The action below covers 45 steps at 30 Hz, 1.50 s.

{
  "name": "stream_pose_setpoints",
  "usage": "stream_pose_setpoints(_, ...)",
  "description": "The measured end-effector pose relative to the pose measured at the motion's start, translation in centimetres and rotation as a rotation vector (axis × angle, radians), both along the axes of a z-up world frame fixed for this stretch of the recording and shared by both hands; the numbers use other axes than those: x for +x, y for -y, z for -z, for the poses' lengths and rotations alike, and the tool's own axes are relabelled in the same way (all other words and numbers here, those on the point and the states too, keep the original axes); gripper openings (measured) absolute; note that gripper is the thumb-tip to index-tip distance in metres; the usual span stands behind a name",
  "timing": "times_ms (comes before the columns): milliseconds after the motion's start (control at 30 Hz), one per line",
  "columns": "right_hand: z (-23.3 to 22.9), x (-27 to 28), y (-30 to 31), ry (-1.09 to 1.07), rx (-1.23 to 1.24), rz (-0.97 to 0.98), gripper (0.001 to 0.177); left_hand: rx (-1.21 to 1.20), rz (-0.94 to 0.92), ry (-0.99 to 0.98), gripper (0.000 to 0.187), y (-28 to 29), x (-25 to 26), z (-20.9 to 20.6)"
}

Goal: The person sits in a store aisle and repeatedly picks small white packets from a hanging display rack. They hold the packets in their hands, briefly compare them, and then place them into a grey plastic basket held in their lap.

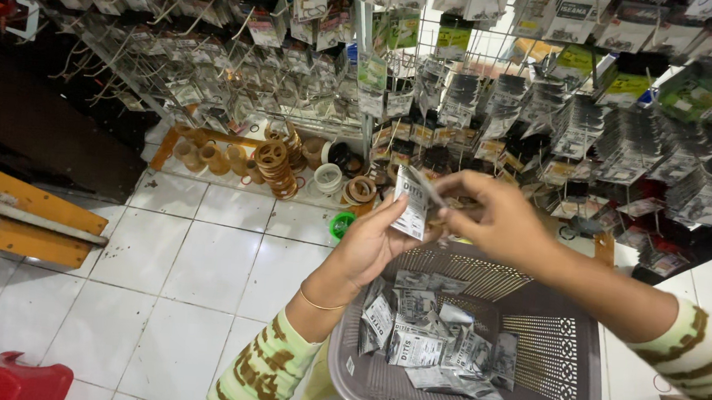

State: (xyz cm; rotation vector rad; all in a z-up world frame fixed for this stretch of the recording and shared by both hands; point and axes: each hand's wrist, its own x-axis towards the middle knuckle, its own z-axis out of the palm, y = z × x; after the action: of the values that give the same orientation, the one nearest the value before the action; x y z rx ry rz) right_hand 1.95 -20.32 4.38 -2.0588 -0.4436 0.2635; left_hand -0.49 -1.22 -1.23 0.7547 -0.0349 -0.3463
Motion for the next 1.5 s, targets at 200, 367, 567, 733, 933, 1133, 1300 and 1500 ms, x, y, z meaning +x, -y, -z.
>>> stream_pose_setpoints(200,3.6,2.8,2.8,-0.109,0.377,0.113,0.039,0.003,0.078,0.048,0.058,-0.3,-0.3,-1.7)
stream_pose_setpoints(367,3.7,3.8,3.3,-0.255,0.53,0.109,0.054,-0.003,0.095,0.064,0.054,-0.3,-0.1,-1.8)
stream_pose_setpoints(567,0.3,4.0,3.5,-0.168,0.465,0.14,0.067,-0.034,0.072,0.049,0.058,-0.5,0.9,0.4)
stream_pose_setpoints(733,-5.0,5.8,4.5,-0.196,0.209,0.42,0.042,-0.199,0.105,-0.011,0.066,-1.5,1.0,1.6)
stream_pose_setpoints(933,2.7,10.7,10.3,0.043,0.531,0.374,0.035,-0.176,0.071,-0.081,0.059,-1.5,1.6,1.5)
stream_pose_setpoints(1133,10.9,11.3,16.9,0.076,0.766,0.568,0.039,-0.056,0.09,-0.099,0.057,-1.5,2.1,0.9)
stream_pose_setpoints(1300,17.2,8.0,23.0,0.021,0.728,0.793,0.038,-0.062,0.047,-0.098,0.056,-1.2,2.6,0.7)
stream_pose_setpoints(1500,22.3,4.5,32.1,0.131,0.63,1.055,0.042,-0.093,0.112,-0.023,0.055,-0.8,3.0,0.0)
